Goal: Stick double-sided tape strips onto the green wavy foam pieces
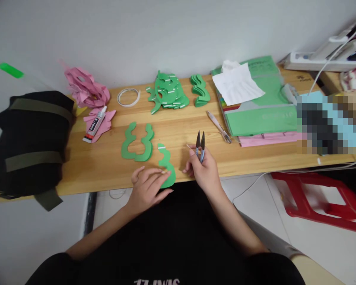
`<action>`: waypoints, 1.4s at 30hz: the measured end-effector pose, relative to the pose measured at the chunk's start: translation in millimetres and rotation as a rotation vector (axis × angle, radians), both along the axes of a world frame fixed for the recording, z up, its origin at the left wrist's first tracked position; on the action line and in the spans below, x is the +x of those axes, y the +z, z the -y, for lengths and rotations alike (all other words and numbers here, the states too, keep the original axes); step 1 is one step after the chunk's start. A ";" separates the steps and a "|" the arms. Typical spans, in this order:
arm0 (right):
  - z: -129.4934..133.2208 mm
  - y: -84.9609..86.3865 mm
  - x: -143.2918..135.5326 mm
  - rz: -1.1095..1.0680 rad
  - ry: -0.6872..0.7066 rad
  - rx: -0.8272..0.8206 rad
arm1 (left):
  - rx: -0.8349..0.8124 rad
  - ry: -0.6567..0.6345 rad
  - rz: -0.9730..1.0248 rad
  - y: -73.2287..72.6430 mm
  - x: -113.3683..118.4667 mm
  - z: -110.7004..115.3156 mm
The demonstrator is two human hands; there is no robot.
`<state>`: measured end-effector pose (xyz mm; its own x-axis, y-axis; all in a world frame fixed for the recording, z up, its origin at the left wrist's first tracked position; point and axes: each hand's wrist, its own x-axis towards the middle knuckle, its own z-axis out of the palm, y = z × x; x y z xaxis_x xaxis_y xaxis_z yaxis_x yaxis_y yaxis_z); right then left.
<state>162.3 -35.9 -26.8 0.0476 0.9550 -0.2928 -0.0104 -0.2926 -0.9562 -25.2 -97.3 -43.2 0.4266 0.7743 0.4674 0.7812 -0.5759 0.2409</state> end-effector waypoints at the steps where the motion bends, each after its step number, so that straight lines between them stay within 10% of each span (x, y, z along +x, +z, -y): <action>1: 3.8 1.0 -0.1 0.000 0.007 -0.005 | -0.085 0.022 0.038 0.0 -0.8 -0.3; 10: 20.4 -2.1 -3.2 0.049 0.036 -0.016 | -0.482 0.114 0.312 6.4 -8.5 -6.4; 22: 21.6 -4.7 -25.8 0.042 -0.039 0.117 | 0.067 0.303 0.349 -5.2 6.0 -8.0; 33: -4.1 -13.8 -4.9 0.318 0.161 0.234 | 0.069 0.462 0.234 -4.3 -4.9 -23.6; 42: -31.7 -10.6 10.0 0.243 0.211 0.200 | -0.200 -0.242 -0.194 14.6 -15.7 -73.3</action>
